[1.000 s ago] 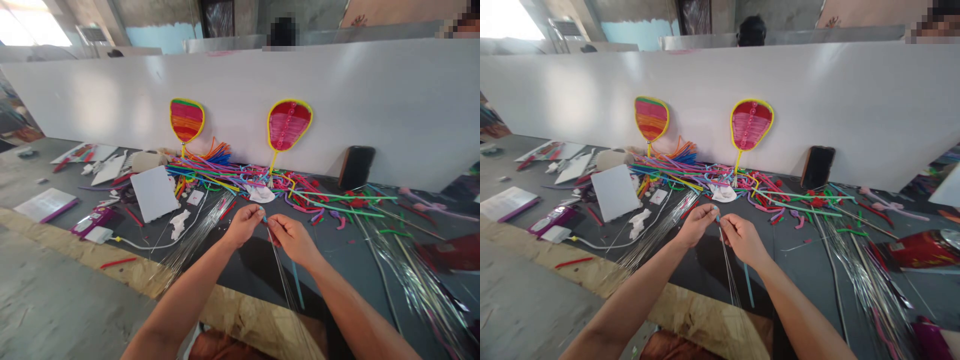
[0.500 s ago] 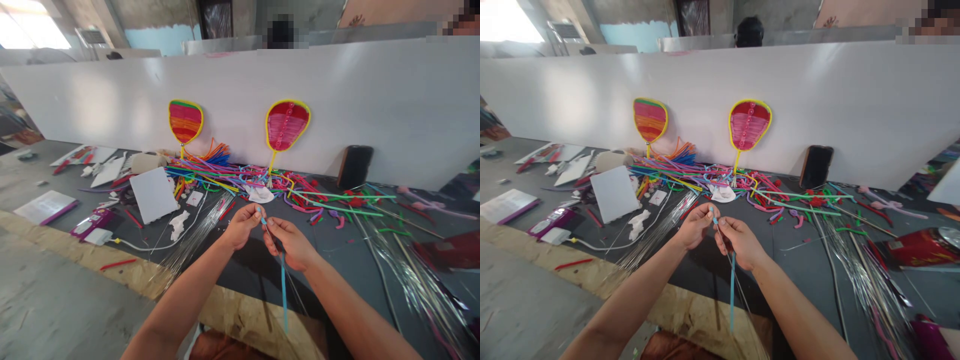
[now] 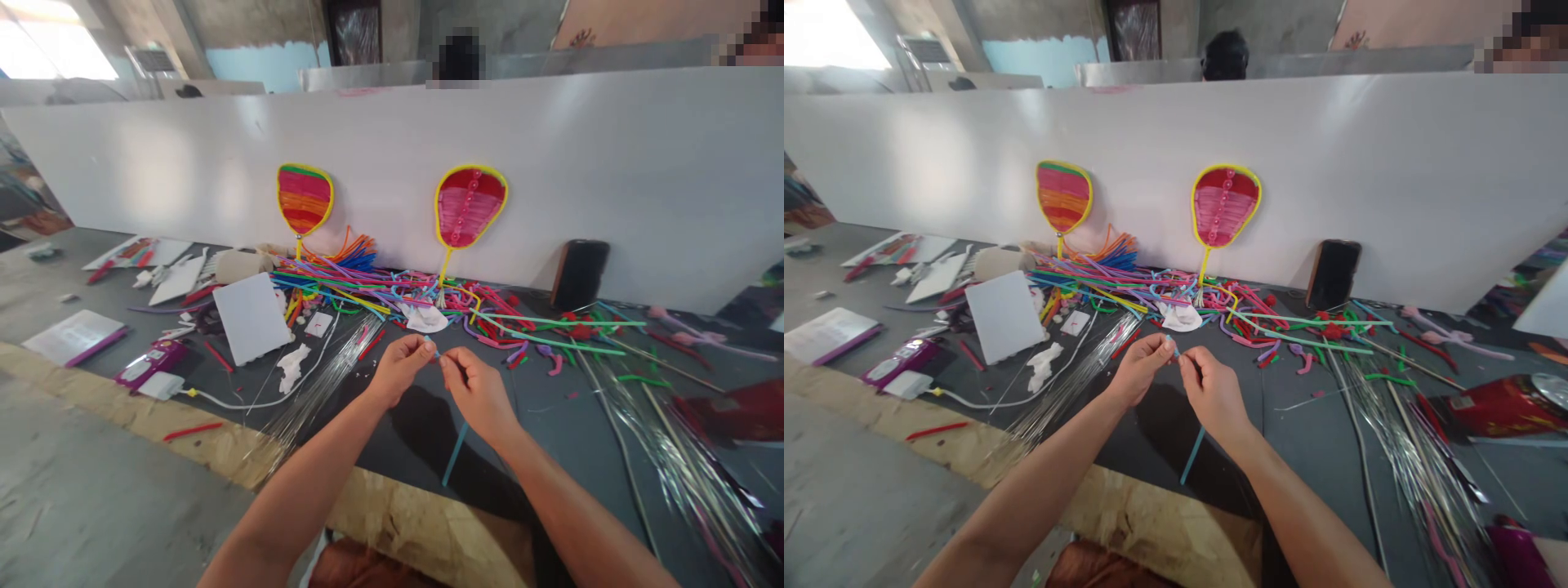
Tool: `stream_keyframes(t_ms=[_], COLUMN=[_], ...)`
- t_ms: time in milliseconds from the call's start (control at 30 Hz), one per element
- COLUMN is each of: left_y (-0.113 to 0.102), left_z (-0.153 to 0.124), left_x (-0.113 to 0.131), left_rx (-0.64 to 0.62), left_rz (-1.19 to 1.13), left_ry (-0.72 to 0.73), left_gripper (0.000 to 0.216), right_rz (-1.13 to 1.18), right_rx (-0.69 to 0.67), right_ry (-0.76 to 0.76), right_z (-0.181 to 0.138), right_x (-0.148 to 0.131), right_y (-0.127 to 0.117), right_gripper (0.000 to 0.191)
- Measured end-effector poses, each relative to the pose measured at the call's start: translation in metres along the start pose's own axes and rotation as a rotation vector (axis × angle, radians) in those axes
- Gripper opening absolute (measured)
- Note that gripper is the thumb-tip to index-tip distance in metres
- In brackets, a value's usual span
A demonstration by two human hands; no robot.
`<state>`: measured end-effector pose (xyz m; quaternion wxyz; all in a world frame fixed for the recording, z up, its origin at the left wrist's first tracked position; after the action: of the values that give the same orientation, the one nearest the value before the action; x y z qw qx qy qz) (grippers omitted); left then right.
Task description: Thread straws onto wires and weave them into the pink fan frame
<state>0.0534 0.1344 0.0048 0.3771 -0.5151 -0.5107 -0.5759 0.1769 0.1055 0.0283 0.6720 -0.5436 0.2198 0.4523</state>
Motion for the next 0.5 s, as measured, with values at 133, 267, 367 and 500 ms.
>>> stream_keyframes(t_ms=[133, 267, 367, 500], left_y=[-0.001, -0.001, -0.001, 0.000], left_z=[0.000, 0.000, 0.000, -0.001], left_x=[0.000, 0.002, 0.001, 0.002], left_rx=[0.013, 0.029, 0.010, -0.026], left_rz=[0.111, 0.185, 0.221, 0.283], left_ry=[-0.002, 0.031, 0.037, 0.064], left_gripper=[0.038, 0.041, 0.039, 0.037], right_rz=[-0.047, 0.146, 0.296, 0.367], right_rx=[-0.036, -0.169, -0.257, -0.286], right_ry=[-0.029, 0.057, 0.139, 0.176], right_z=[0.001, 0.003, 0.004, 0.005], right_x=[0.002, 0.010, 0.015, 0.015], right_y=[0.002, 0.005, 0.006, 0.007], right_gripper=[0.024, 0.027, 0.029, 0.030])
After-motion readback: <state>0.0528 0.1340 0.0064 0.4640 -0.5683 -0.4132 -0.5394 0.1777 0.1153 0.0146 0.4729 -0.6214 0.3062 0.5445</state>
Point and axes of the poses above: each hand's wrist, its own z-axis towards the middle knuckle, its own y-axis out of the palm, x = y × z, the point moved 5 cm from there along z, towards the middle knuckle, and after that the axes turned 5 degrees about -y, right-handed, at the moved point
